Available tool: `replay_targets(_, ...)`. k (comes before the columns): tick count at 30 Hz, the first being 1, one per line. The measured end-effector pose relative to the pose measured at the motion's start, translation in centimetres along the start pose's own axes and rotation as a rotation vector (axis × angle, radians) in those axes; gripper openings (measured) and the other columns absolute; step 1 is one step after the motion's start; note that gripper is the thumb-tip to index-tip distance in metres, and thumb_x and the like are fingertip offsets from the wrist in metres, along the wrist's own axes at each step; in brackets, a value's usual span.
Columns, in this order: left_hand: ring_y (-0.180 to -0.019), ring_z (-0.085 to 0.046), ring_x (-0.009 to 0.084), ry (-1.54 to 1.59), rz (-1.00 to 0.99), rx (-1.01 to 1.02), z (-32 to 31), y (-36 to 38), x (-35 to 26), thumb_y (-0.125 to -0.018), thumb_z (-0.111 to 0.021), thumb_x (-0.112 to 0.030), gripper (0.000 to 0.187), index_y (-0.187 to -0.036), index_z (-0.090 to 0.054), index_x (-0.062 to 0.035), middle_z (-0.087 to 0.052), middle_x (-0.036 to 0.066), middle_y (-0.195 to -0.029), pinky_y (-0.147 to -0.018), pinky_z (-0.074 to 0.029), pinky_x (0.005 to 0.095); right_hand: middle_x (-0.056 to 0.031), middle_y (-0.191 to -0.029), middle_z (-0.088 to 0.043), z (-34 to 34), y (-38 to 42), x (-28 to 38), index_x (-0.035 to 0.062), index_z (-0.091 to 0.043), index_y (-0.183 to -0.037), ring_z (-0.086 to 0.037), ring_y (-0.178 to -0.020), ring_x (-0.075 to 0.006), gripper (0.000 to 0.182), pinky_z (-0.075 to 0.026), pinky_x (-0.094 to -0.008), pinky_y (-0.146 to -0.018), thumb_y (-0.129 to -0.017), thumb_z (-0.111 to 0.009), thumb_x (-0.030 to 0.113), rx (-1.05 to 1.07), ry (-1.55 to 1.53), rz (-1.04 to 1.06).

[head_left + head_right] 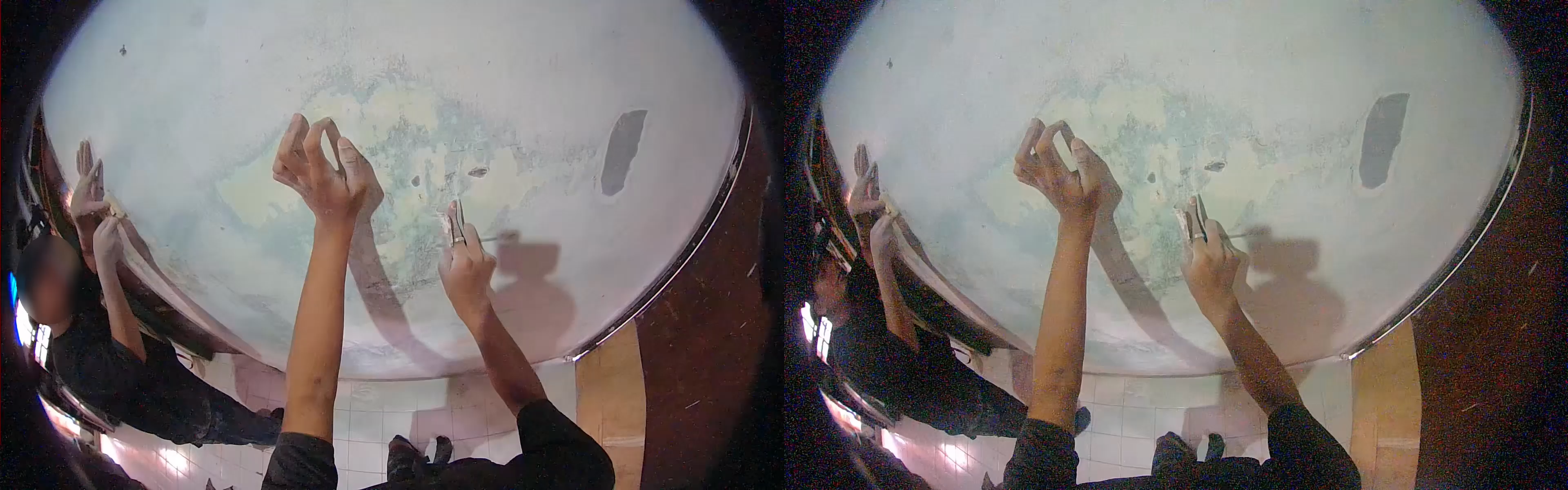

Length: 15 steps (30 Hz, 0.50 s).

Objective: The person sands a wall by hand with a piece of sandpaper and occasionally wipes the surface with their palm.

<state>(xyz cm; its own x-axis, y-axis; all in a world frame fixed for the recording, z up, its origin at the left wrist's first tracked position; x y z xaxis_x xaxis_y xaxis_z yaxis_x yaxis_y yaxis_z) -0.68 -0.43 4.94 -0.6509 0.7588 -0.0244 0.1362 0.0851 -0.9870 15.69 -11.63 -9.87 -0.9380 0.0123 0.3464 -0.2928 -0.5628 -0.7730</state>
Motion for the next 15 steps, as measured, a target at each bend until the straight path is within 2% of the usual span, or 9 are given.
replay_targets(2,-0.119,-0.034,0.0226,-0.011,-0.009,0.005,0.1,-0.4,-0.1,-0.083,-0.058,-0.021,0.03,-0.112,-0.06,-0.012,-0.042,0.009,-0.134,-0.098,-0.021,0.0401,-0.0132,-0.084,-0.053,0.7,0.0,0.4,0.0046,-0.049,-0.138,-0.058,-0.065,-0.03,0.062,-0.046,-0.0392,-0.05,-0.077,-0.063,0.006,-0.182,-0.026,0.121)
replay_targets(6,-0.119,-0.033,0.0237,-0.002,0.011,0.021,0.1,0.5,-0.5,-0.082,-0.058,-0.02,0.03,-0.111,-0.06,-0.0114,-0.042,0.01,-0.133,-0.098,-0.021,0.04,-0.0134,-0.083,-0.052,0.7,1.7,-0.4,0.0026,-0.051,-0.135,-0.057,-0.063,-0.03,0.059,-0.045,-0.04,-0.05,-0.077,-0.063,0.005,-0.153,-0.018,0.097)
replay_targets(10,-0.12,-0.032,0.0245,-0.001,0.031,0.001,0.0,0.3,-0.7,-0.083,-0.058,-0.02,0.03,-0.112,-0.059,-0.0114,-0.042,0.011,-0.133,-0.098,-0.021,0.0408,-0.0129,-0.083,-0.052,1.3,-0.3,-0.4,0.0029,-0.051,-0.136,-0.058,-0.064,-0.0298,0.061,-0.045,-0.0397,-0.05,-0.077,-0.064,0.005,-0.2,0.016,0.158)
replay_targets(12,-0.12,-0.032,0.0246,0.0,0.017,-0.002,0.0,0.1,-0.6,-0.083,-0.058,-0.02,0.03,-0.113,-0.059,-0.0115,-0.042,0.011,-0.133,-0.098,-0.021,0.0412,-0.0145,-0.087,-0.053,1.2,-0.7,-0.3,0.0022,-0.053,-0.13,-0.059,-0.071,-0.0319,0.056,-0.047,-0.0415,-0.056,-0.076,-0.065,0.007,-0.165,-0.005,0.127)
replay_targets(14,-0.12,-0.032,0.0244,-0.004,-0.009,0.005,-0.1,0.0,-0.4,-0.084,-0.058,-0.021,0.031,-0.113,-0.058,-0.0116,-0.042,0.011,-0.133,-0.098,-0.02,0.0416,-0.0179,-0.095,-0.054,0.1,0.1,-0.5,0.0002,-0.059,-0.118,-0.061,-0.086,-0.0364,0.046,-0.052,-0.0457,-0.068,-0.074,-0.066,0.012,-0.035,-0.041,0.024)
replay_targets(15,-0.119,-0.033,0.0242,-0.004,-0.006,0.006,-0.1,-0.1,-0.5,-0.084,-0.058,-0.021,0.031,-0.113,-0.058,-0.0117,-0.042,0.011,-0.133,-0.098,-0.021,0.0416,-0.0182,-0.095,-0.054,0.1,0.6,-0.6,-0.0003,-0.059,-0.117,-0.061,-0.085,-0.0367,0.045,-0.052,-0.0455,-0.068,-0.074,-0.066,0.012,-0.039,-0.053,0.023)
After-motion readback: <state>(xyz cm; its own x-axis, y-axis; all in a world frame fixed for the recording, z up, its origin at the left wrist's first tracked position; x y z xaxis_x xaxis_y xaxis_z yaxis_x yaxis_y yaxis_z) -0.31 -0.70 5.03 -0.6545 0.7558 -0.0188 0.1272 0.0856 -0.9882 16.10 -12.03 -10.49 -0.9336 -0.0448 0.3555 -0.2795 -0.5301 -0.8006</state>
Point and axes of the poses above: each hand's wrist, its own y-axis away from the middle knuckle, its own z-axis out of the back of the hand, x = y × z, the point moved 5 cm from there along -y, towards the middle knuckle
